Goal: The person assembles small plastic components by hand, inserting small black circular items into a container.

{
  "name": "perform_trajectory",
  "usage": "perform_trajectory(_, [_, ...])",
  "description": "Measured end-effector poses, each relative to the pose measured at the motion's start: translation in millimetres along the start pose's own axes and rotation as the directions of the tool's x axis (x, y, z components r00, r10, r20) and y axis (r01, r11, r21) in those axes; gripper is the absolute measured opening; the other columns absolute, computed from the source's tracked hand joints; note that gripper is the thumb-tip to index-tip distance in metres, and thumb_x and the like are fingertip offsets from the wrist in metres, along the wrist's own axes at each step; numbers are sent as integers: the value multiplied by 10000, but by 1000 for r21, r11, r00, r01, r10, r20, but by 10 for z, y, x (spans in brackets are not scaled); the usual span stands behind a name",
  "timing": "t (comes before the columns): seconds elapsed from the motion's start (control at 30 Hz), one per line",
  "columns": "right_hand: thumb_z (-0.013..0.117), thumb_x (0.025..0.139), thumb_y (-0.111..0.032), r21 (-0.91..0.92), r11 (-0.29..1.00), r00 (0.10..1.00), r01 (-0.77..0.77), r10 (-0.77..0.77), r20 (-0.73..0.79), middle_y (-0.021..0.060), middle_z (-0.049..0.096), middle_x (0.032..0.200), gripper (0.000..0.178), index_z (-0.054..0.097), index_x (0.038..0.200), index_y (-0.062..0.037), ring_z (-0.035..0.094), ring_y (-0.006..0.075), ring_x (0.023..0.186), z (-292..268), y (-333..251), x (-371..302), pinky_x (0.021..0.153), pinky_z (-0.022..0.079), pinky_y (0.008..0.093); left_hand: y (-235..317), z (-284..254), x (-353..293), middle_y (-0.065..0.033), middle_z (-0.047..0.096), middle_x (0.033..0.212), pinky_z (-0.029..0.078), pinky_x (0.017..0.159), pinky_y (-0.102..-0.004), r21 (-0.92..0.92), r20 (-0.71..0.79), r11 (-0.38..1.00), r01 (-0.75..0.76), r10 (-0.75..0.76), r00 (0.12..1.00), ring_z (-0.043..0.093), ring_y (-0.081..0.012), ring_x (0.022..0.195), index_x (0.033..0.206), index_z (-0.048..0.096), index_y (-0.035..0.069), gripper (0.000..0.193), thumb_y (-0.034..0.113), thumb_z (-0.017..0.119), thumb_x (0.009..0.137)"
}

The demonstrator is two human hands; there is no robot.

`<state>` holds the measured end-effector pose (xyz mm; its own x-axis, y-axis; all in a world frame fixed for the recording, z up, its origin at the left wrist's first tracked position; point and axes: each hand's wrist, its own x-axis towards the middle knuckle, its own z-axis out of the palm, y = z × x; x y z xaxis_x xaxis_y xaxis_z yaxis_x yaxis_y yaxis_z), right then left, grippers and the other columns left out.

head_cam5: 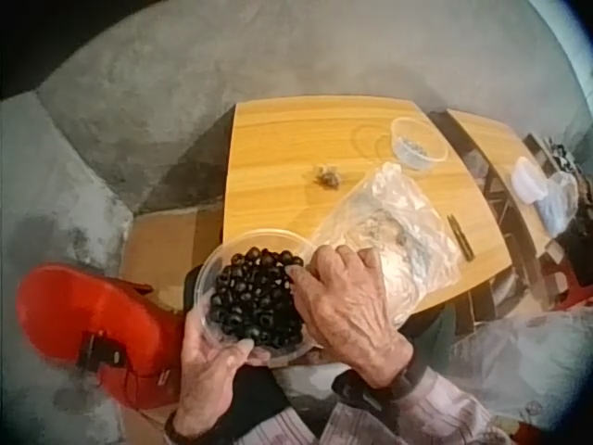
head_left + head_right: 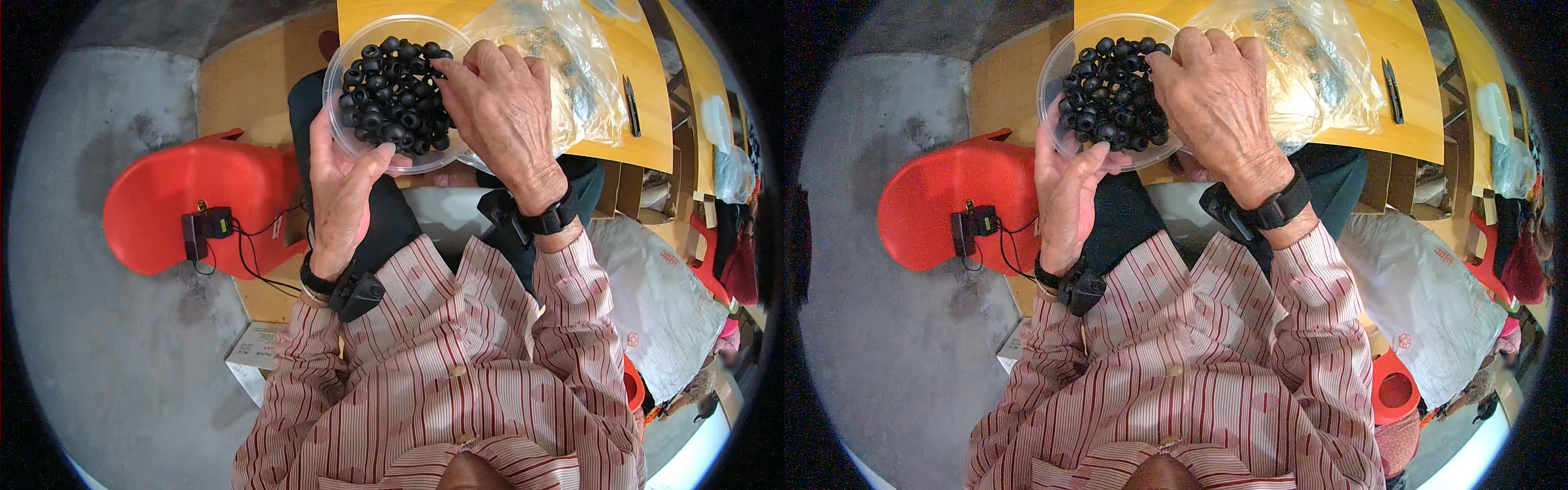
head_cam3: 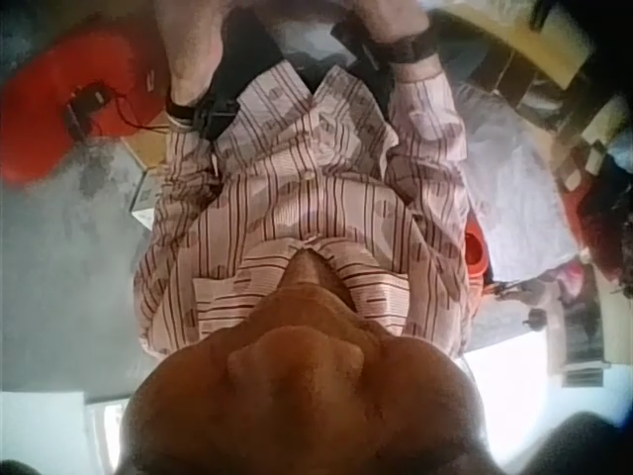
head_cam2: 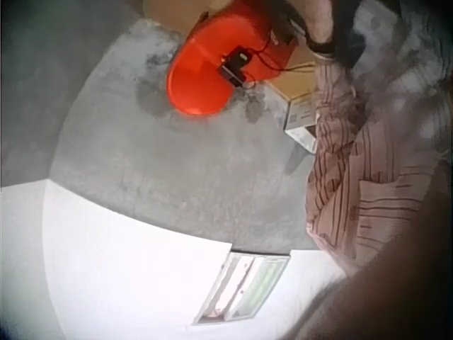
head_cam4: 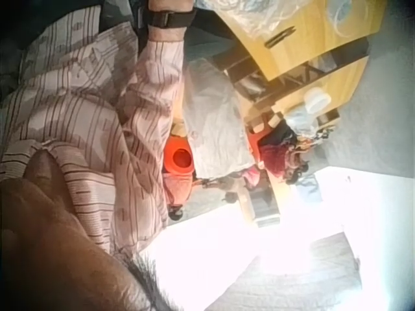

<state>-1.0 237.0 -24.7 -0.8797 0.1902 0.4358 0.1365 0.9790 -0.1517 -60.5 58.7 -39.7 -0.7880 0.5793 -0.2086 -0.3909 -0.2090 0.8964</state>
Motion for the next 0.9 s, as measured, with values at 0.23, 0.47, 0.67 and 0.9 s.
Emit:
perform_trajectory(0.23, [594,732,-145,-72,996,997,61,-65,-49,53,528,806,144,636,859,-89,558,220,820,100,13,77,734,375,382,-2,-3,4,-146,550,1141,558,687,-294,3,38,1000,22,-22,999,645,-201,810,1392,248,33,674,-16,592,815])
perform_trajectory(0.47, [593,729,-118,-84,985,988,151,-154,-32,59,531,770,94,614,812,-81,565,235,800,104,39,123,733,386,375,-12,-20,-3,-155,558,1127,547,662,-292,-2,10,1000,20,-20,1000,655,-204,776,1385,260,25,664,-5,601,816])
perform_trajectory(0.67, [683,769,-239,277,960,999,-35,36,2,52,597,794,189,661,898,-103,610,216,790,-39,162,93,706,414,367,-13,-174,4,-144,560,1171,539,666,-307,-37,-57,998,42,-44,997,659,-227,779,1404,265,50,680,-22,588,811])
perform_trajectory(0.9, [666,796,-242,156,964,976,-217,215,29,83,649,787,204,682,913,-76,643,255,707,40,626,-48,661,490,374,98,-344,74,-131,569,1123,495,679,-299,-44,-96,999,1,-5,995,650,-220,765,1371,308,31,617,8,585,820])
